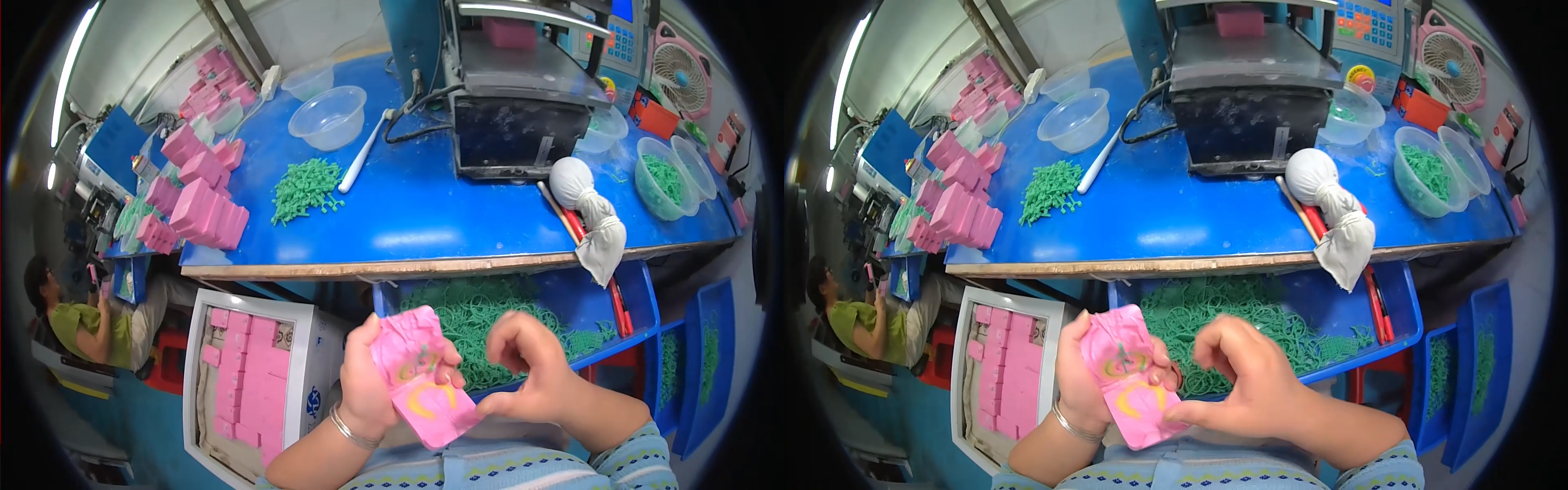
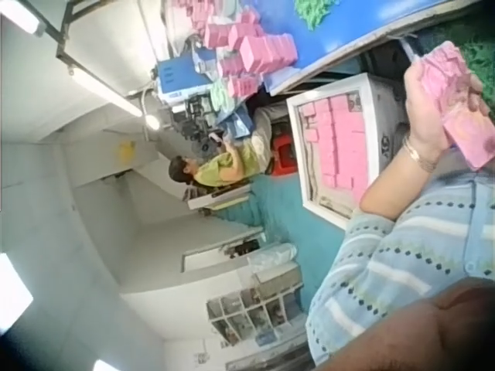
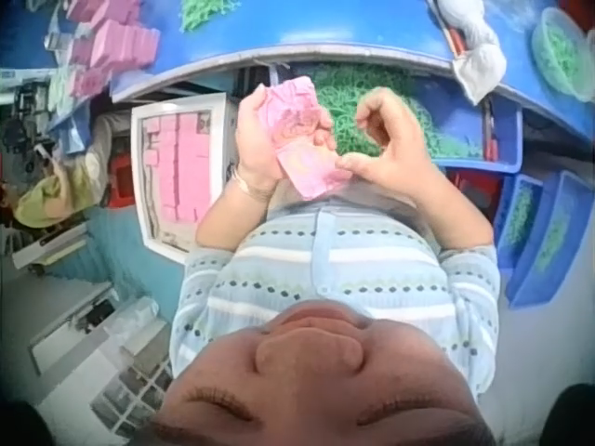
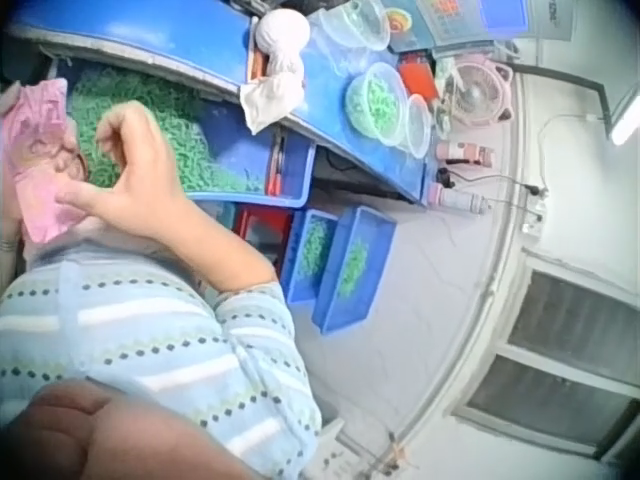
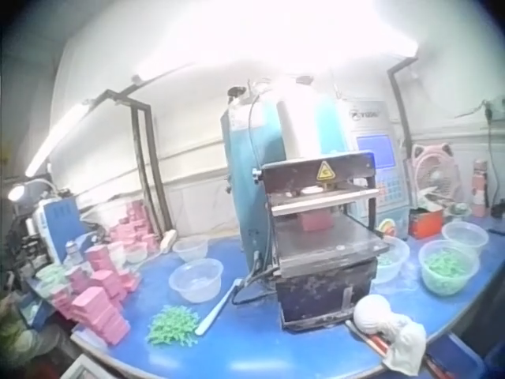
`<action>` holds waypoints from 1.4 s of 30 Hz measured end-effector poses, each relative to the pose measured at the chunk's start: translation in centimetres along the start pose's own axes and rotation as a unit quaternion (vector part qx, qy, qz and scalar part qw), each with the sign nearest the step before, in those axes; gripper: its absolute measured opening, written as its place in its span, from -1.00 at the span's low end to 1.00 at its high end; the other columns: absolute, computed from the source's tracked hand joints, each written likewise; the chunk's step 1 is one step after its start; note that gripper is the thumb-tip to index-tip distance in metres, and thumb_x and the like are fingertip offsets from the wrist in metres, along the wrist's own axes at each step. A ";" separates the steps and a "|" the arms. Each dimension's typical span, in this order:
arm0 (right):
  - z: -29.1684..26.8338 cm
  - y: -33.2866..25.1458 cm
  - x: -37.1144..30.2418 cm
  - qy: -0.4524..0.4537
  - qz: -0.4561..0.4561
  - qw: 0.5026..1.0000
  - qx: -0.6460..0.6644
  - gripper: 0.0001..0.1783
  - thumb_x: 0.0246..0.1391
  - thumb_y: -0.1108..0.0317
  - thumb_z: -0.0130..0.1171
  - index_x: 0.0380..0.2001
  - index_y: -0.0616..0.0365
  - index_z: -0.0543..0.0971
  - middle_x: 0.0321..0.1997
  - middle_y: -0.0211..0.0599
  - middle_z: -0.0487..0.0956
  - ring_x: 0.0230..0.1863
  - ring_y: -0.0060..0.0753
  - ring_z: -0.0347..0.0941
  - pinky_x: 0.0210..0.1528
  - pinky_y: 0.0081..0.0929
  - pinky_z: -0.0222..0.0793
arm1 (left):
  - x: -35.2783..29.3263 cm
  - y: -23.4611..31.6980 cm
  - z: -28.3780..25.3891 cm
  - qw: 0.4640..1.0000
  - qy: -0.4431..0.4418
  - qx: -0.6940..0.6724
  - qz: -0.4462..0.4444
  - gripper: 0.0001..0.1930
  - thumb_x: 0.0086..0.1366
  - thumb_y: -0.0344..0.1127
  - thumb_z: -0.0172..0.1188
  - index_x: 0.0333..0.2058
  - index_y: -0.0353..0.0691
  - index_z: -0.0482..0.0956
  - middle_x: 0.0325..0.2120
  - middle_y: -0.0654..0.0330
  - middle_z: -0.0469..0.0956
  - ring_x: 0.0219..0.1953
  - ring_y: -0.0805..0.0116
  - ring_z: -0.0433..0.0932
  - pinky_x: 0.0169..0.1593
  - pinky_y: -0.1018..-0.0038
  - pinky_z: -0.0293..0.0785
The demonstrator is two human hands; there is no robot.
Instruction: The recorder is cleaning and preparing pink rubber jewelry molds by removing excess green wax filler and using a brush.
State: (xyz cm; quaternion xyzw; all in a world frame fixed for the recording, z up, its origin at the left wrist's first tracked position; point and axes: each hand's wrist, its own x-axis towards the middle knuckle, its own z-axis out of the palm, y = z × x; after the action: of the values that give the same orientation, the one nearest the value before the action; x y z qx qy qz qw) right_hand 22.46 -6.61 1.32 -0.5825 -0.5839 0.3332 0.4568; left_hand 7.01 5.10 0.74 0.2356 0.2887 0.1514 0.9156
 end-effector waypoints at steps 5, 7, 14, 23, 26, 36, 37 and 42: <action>0.8 -1.1 2.4 0.059 -0.205 0.967 -0.137 -0.64 -0.25 0.21 0.31 -0.33 0.04 0.50 -0.38 -0.32 0.40 -0.47 -0.30 0.39 -0.47 -0.47 0.34 | -0.3 -1.2 1.5 0.999 0.010 0.036 0.034 -0.41 0.20 0.05 -0.39 -0.26 -0.40 0.43 -0.41 -0.04 0.49 -0.41 0.14 0.50 -0.28 0.32 0.43; 1.5 -0.4 2.3 0.065 -0.244 0.956 -0.149 -0.65 -0.27 0.26 0.30 -0.32 0.05 0.51 -0.41 -0.33 0.43 -0.48 -0.26 0.40 -0.48 -0.44 0.35 | -0.3 -1.3 1.5 0.995 0.046 0.055 0.069 -0.45 0.22 0.01 -0.38 -0.22 -0.38 0.42 -0.40 0.01 0.50 -0.37 0.21 0.51 -0.26 0.38 0.44; 0.6 0.3 2.0 0.058 -0.203 0.972 -0.105 -0.74 -0.35 0.47 0.27 -0.45 0.10 0.51 -0.53 -0.33 0.44 -0.54 -0.24 0.41 -0.55 -0.39 0.33 | -1.3 -1.2 0.7 0.747 -0.029 0.477 0.462 -0.74 0.18 -0.26 0.12 -0.24 -0.25 0.33 -0.14 -0.06 0.35 -0.27 0.28 0.51 -0.33 0.45 0.46; 0.7 0.3 2.7 0.064 -0.141 0.984 -0.082 -0.80 -0.30 0.55 0.26 -0.48 0.16 0.52 -0.55 -0.33 0.44 -0.55 -0.41 0.38 -0.58 -0.50 0.28 | -0.2 -3.0 -2.5 0.760 0.071 0.458 0.455 -0.86 0.27 -0.40 -0.06 -0.23 -0.31 0.27 -0.30 0.04 0.40 -0.40 0.34 0.45 -0.34 0.50 0.38; 1.4 1.5 2.4 0.173 -0.074 0.969 0.158 -0.87 -0.17 0.58 0.19 -0.46 0.22 0.50 -0.48 -0.31 0.42 -0.46 -0.55 0.32 -0.42 -0.66 0.21 | 0.3 -2.8 -1.0 0.892 0.050 0.280 0.352 -0.91 0.30 -0.47 -0.17 -0.23 -0.28 0.18 -0.31 0.16 0.36 -0.41 0.58 0.34 -0.32 0.66 0.32; -1.4 0.3 3.9 0.281 -0.047 0.784 0.551 -0.81 0.15 0.42 -0.07 -0.20 0.28 0.29 -0.24 -0.05 0.49 -0.38 -0.42 0.49 -0.39 -0.57 0.46 | 3.2 1.2 2.5 0.915 0.083 0.180 0.351 -0.85 0.29 -0.41 -0.10 -0.20 -0.25 0.19 -0.31 0.13 0.36 -0.42 0.47 0.44 -0.45 0.61 0.43; -1.9 0.0 3.9 0.294 -0.025 0.789 0.539 -0.79 0.15 0.43 -0.07 -0.17 0.29 0.30 -0.23 -0.04 0.48 -0.32 -0.37 0.51 -0.34 -0.53 0.49 | 3.4 2.4 4.5 0.927 0.093 0.176 0.319 -0.83 0.29 -0.41 -0.11 -0.16 -0.26 0.20 -0.32 0.13 0.36 -0.44 0.47 0.45 -0.45 0.62 0.43; -2.3 0.8 3.1 0.281 -0.021 0.815 0.506 -0.77 0.12 0.47 -0.05 -0.15 0.32 0.32 -0.23 -0.07 0.48 -0.27 -0.35 0.51 -0.28 -0.51 0.50 | 4.9 4.4 2.7 0.710 0.147 0.583 0.366 -0.67 0.15 -0.49 0.03 -0.07 -0.28 0.32 -0.30 0.15 0.33 -0.58 0.56 0.30 -0.53 0.64 0.28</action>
State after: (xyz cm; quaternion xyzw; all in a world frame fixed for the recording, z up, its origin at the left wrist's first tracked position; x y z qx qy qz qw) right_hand 25.22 -3.81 1.88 -0.3250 -0.1910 0.3939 0.8383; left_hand 11.88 9.89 2.78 0.7848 0.3417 0.3089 0.4146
